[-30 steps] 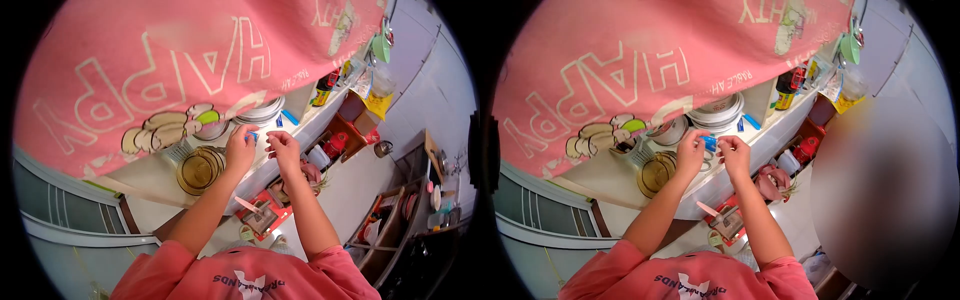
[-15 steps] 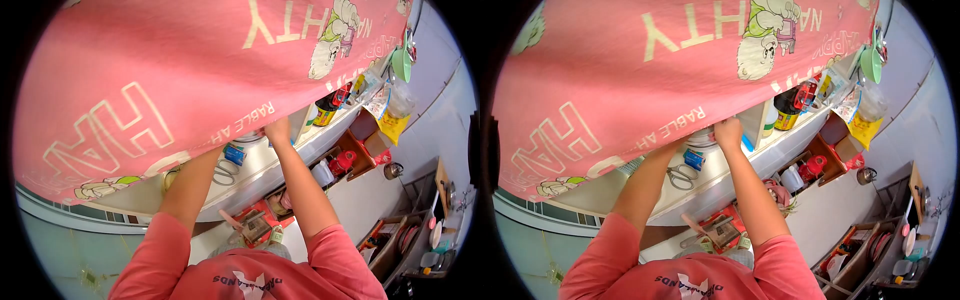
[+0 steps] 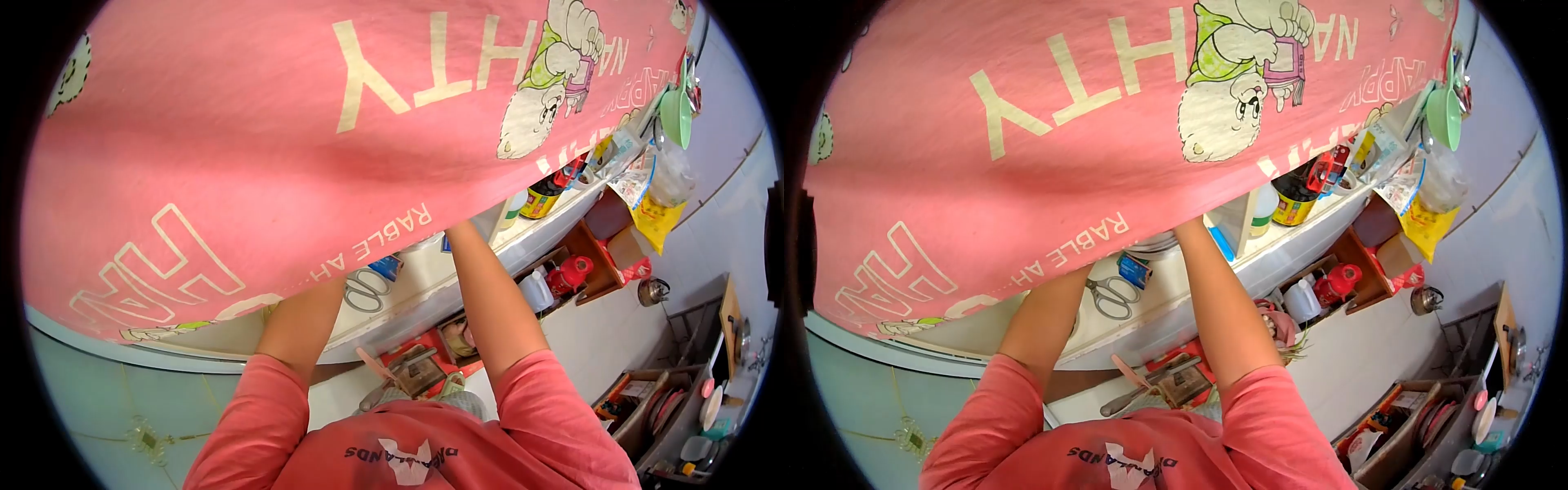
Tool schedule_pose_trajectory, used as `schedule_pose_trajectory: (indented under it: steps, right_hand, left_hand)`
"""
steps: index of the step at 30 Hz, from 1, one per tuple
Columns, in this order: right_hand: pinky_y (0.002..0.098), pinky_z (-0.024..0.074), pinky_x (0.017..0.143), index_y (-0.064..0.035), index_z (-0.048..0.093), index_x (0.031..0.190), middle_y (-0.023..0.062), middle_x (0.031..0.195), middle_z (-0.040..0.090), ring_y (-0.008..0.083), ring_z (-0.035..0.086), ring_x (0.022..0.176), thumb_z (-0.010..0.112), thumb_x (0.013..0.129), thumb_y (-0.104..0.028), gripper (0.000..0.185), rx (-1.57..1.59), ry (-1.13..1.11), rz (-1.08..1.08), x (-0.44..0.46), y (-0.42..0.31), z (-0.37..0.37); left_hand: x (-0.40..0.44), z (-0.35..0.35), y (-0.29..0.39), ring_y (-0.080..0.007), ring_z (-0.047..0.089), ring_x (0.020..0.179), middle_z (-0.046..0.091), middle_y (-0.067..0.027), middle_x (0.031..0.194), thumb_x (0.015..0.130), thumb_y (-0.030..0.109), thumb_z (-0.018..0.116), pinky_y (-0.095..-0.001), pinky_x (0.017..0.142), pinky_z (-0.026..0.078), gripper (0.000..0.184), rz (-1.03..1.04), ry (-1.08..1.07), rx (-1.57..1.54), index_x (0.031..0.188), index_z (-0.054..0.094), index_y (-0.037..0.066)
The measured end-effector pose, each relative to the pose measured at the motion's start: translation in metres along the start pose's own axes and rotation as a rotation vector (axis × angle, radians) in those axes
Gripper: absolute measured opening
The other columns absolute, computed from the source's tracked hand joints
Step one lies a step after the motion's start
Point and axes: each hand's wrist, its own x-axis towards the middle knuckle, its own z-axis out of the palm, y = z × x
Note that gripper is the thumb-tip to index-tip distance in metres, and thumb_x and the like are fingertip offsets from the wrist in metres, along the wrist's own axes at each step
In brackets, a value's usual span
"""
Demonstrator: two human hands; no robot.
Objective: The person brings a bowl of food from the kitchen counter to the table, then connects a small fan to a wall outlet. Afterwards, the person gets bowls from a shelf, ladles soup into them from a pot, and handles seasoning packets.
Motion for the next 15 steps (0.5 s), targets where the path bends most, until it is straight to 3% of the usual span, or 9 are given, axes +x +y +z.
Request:
schedule_pose_trajectory:
  steps: [15]
  right_hand:
    - [0.0335, 0.0515, 0.056, 0.0040, 0.058, 0.101, 0.0226, 0.078, 0.063, 0.0264, 0.063, 0.056, 0.052, 0.080, -0.026, 0.038, 0.089, 0.018, 0.068, -0.009, -0.022, -0.004]
  left_hand:
    - [-0.017, -0.041, -0.023, -0.0385, 0.050, 0.101, 0.055, -0.0189, 0.108, 0.079, 0.014, 0.057, -0.0459, 0.087, 0.038, 0.031, -0.124, 0.055, -0.039, 0.108, 0.054, 0.004]
